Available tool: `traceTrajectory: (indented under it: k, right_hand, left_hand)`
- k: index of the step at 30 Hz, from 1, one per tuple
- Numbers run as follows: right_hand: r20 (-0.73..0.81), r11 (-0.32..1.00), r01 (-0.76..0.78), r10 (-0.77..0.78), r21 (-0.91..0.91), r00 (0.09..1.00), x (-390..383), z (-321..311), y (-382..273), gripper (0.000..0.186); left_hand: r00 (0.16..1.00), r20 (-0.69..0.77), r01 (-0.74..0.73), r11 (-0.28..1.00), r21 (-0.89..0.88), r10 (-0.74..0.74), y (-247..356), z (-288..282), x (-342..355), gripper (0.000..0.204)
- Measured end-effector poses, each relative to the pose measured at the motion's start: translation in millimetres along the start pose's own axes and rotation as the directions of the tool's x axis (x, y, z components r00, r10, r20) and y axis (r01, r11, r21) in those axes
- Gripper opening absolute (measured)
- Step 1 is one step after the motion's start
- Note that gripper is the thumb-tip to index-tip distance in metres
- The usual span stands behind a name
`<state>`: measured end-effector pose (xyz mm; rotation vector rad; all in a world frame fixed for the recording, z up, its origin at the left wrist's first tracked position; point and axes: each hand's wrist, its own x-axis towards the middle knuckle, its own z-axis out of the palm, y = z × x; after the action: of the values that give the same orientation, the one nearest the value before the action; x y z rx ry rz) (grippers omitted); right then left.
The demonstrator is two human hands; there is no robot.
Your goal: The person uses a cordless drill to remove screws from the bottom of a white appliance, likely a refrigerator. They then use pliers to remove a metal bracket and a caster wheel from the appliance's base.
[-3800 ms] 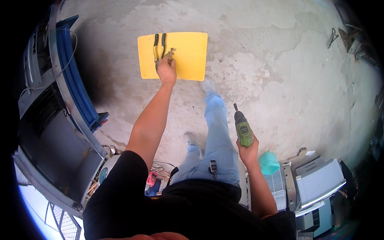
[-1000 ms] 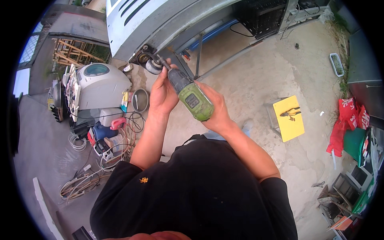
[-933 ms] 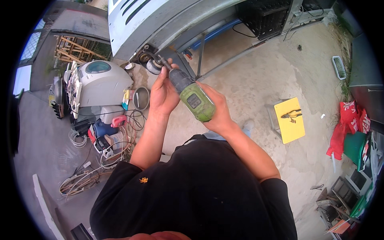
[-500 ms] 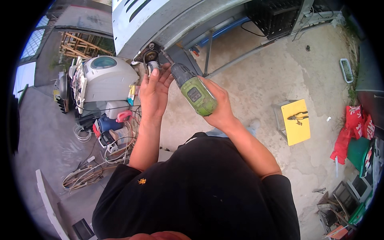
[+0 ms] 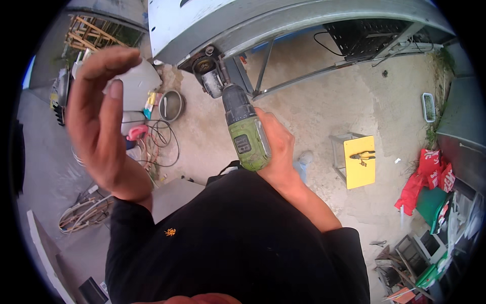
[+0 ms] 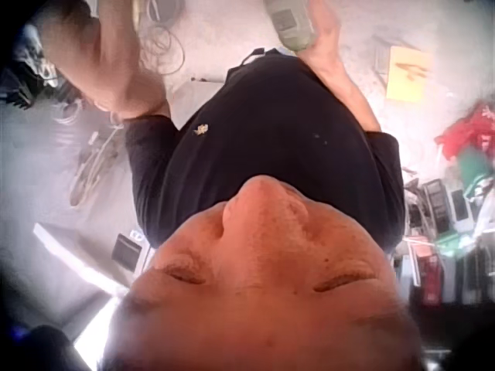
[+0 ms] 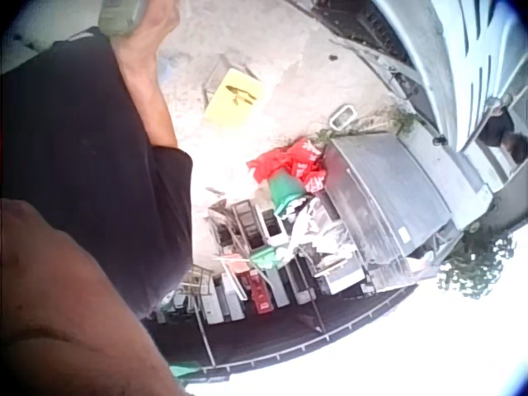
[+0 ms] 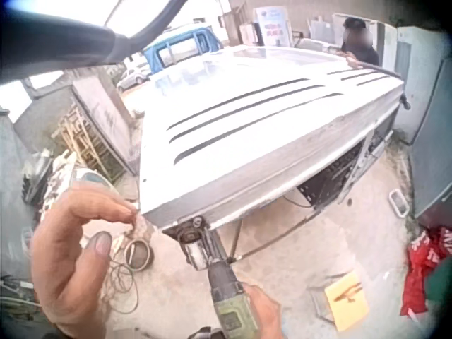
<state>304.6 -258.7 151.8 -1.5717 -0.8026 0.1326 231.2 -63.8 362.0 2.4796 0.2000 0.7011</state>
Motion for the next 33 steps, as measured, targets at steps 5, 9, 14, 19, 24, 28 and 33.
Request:
traceTrajectory:
  k: [5, 9, 14, 19, 24, 28, 33]
  right_hand:
    - [0.16, 0.997, -0.067, 0.071, -0.029, 0.985, -19.8, -13.9, -44.4, 0.048]
    - [0.176, 0.99, -0.103, 0.119, -0.1, 0.977, 3.7, 10.4, -37.6, 0.049]
    - [0.131, 0.993, -0.1, 0.107, -0.059, 0.986, -0.9, 17.2, -13.7, 0.052]
    - [0.055, 0.992, -0.128, 0.128, -0.006, 0.99, -11.7, -4.9, -2.1, 0.053]
    - [0.127, 0.999, -0.001, 0.008, -0.054, 0.992, 4.3, -9.3, -10.1, 0.055]
    - [0.12, 0.996, 0.008, 0.003, -0.088, 0.993, 7.8, -11.6, -10.8, 0.055]
    - [0.143, 0.989, -0.007, 0.029, -0.148, 0.989, 9.3, -15.9, -11.1, 0.051]
  left_hand:
    - [0.805, 0.203, -0.555, 0.829, -0.074, 0.557, 82.5, -23.7, 6.8, 0.022]
    - [0.755, 0.178, -0.615, 0.776, -0.138, 0.631, 52.1, -30.9, -3.6, 0.019]
    - [0.775, 0.052, -0.62, 0.774, -0.129, 0.629, 54.7, -39.8, -4.6, 0.019]
    - [0.822, -0.168, -0.569, 0.791, -0.226, 0.544, -3.9, -16.4, 17.4, 0.023]
    - [0.879, -0.174, -0.442, 0.896, 0.045, 0.443, -150.6, 25.3, 23.3, 0.038]
    - [0.807, -0.206, -0.561, 0.827, 0.024, 0.554, -166.9, 57.0, 56.5, 0.057]
    - [0.791, -0.213, -0.581, 0.813, 0.03, 0.573, -175.8, 67.0, 54.0, 0.065]
